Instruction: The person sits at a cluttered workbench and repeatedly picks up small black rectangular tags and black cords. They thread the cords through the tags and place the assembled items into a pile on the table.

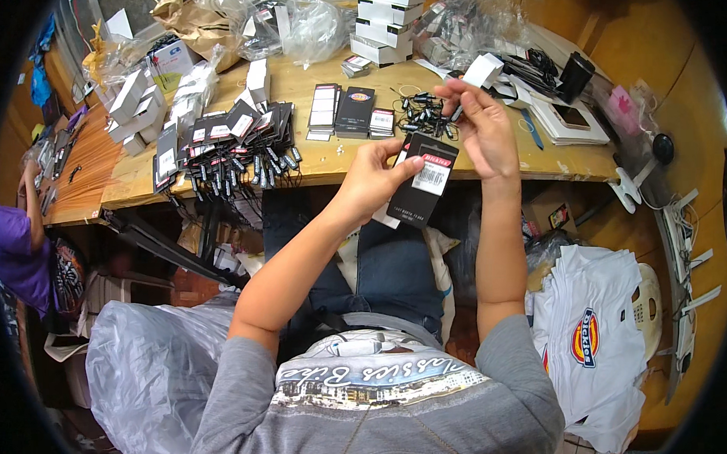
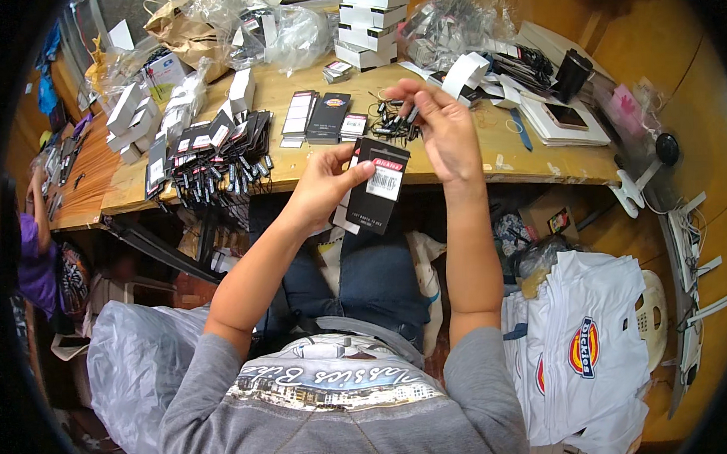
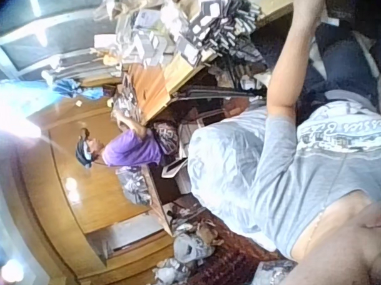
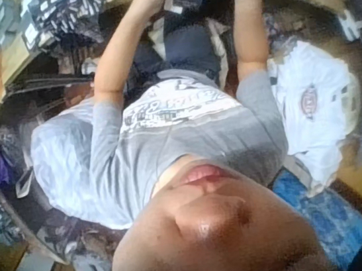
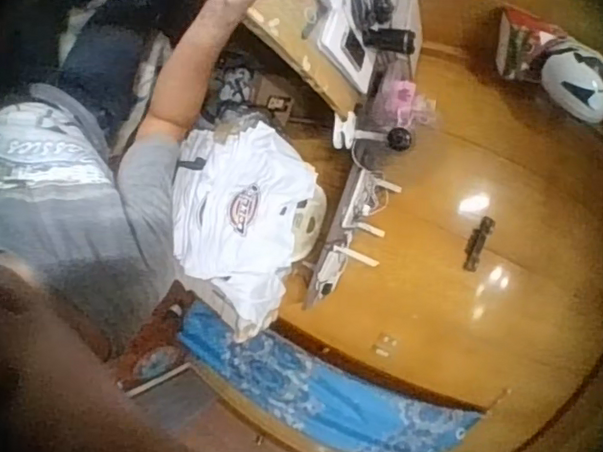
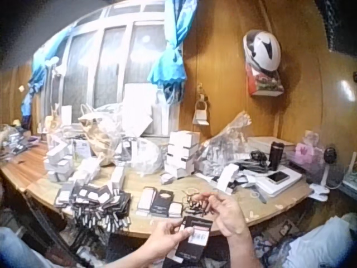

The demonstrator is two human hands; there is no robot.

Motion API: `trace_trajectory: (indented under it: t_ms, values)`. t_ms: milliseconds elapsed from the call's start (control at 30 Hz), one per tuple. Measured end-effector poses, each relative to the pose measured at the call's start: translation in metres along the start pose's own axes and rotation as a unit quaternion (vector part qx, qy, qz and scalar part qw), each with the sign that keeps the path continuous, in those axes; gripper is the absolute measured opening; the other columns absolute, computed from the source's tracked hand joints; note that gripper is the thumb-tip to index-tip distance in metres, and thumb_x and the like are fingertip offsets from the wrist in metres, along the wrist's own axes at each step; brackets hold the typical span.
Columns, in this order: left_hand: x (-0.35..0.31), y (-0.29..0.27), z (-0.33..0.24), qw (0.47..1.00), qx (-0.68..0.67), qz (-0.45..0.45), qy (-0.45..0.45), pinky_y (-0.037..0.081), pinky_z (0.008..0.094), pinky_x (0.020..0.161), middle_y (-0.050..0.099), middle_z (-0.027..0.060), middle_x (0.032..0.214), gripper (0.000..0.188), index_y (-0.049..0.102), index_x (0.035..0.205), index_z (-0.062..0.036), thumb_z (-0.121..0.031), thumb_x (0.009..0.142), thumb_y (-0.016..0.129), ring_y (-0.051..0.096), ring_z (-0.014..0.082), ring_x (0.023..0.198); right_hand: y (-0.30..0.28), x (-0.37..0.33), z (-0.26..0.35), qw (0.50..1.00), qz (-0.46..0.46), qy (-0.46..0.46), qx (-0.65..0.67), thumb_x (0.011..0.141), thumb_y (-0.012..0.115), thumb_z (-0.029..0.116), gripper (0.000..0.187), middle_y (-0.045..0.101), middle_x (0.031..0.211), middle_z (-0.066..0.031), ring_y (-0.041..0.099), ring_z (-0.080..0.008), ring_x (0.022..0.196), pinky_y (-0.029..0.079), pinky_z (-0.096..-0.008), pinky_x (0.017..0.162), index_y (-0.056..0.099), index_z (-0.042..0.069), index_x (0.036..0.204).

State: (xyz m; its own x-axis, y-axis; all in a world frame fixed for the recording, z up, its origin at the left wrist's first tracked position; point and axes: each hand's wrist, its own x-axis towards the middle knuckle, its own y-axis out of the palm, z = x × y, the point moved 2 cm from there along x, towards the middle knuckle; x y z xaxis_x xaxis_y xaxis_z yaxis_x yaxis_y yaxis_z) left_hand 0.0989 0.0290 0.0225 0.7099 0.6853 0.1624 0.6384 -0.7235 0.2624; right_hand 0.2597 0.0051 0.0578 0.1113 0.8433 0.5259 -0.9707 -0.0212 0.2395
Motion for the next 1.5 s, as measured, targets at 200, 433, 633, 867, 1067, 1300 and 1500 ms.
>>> trace_trajectory:
  t_ms: [200, 433, 633, 867, 1067, 1300, 1500]
  values:
    - [-0.010, -0.002, 0.001, 0.999, -0.030, 0.009, 0.043, 0.044, 0.0209, 0.069, 0.057, 0.0058, 0.088, 0.027, 0.050, 0.100, 0.0038, -0.007, 0.076, 0.056, 0.053, 0.0075, 0.075, 0.021, -0.009, -0.001, 0.998, 0.007, 0.055, 0.044, 0.083, 0.045, 0.014, 0.023, 0.056, 0.094, -0.0134, 0.052, -0.0168, 0.089, 0.039, -0.0271, 0.080, 0.052, -0.001, 0.099]
    - [-0.019, -0.003, 0.014, 0.999, -0.037, 0.005, -0.011, 0.045, 0.0191, 0.058, 0.058, 0.0049, 0.080, 0.023, 0.054, 0.094, 0.0057, -0.005, 0.074, 0.056, 0.053, 0.0058, 0.066, 0.025, -0.021, -0.018, 0.996, -0.028, 0.082, -0.008, 0.083, 0.045, 0.013, 0.020, 0.057, 0.094, -0.0136, 0.054, -0.0155, 0.081, 0.044, -0.0271, 0.076, 0.054, 0.000, 0.096]
    - [-0.039, -0.019, 0.038, 0.992, 0.109, 0.007, -0.070, 0.044, 0.0186, 0.059, 0.059, 0.0032, 0.077, 0.015, 0.056, 0.088, 0.0028, -0.004, 0.074, 0.057, 0.053, 0.0049, 0.065, -0.006, -0.015, 0.002, 0.979, -0.161, 0.030, 0.123, 0.083, 0.045, 0.010, 0.020, 0.057, 0.083, -0.0109, 0.050, -0.0099, 0.062, 0.035, -0.0168, 0.052, 0.051, 0.002, 0.100]
    - [-0.047, -0.042, 0.044, 0.990, 0.109, -0.082, -0.025, 0.042, 0.0197, 0.064, 0.055, 0.0019, 0.078, 0.013, 0.050, 0.088, 0.0007, -0.007, 0.078, 0.053, 0.050, 0.0056, 0.070, 0.005, -0.045, 0.024, 0.980, -0.175, -0.089, 0.031, 0.082, 0.046, 0.006, 0.020, 0.054, 0.074, -0.0096, 0.032, -0.0048, 0.048, 0.026, -0.0145, 0.044, 0.042, 0.004, 0.101]
    - [-0.051, -0.049, 0.044, 0.989, 0.050, -0.133, 0.044, 0.041, 0.0200, 0.066, 0.053, 0.0032, 0.084, 0.020, 0.042, 0.097, -0.0007, -0.007, 0.079, 0.051, 0.049, 0.0059, 0.076, 0.031, -0.085, -0.001, 0.976, -0.173, -0.017, -0.128, 0.078, 0.052, 0.007, 0.010, 0.060, 0.077, -0.0142, 0.046, -0.0067, 0.049, 0.036, -0.0156, 0.046, 0.052, 0.000, 0.086]
    - [-0.056, -0.045, 0.041, 0.961, 0.128, -0.210, 0.126, 0.043, 0.0198, 0.061, 0.054, 0.0042, 0.076, 0.027, 0.043, 0.093, -0.0002, -0.002, 0.072, 0.059, 0.051, 0.0066, 0.069, 0.071, -0.103, -0.052, 0.965, -0.186, 0.069, -0.170, 0.072, 0.057, -0.001, 0.005, 0.060, 0.072, -0.0062, 0.050, -0.0045, 0.055, 0.040, -0.0158, 0.049, 0.056, -0.001, 0.077]
    - [-0.065, -0.038, 0.034, 0.935, 0.219, -0.207, 0.185, 0.043, 0.0193, 0.064, 0.056, 0.0045, 0.080, 0.027, 0.047, 0.094, 0.0007, 0.002, 0.070, 0.060, 0.052, 0.0069, 0.072, 0.074, -0.105, -0.070, 0.964, -0.195, 0.046, -0.176, 0.070, 0.060, 0.000, 0.005, 0.054, 0.063, 0.0007, 0.046, -0.0013, 0.054, 0.037, -0.0143, 0.050, 0.056, -0.002, 0.071]
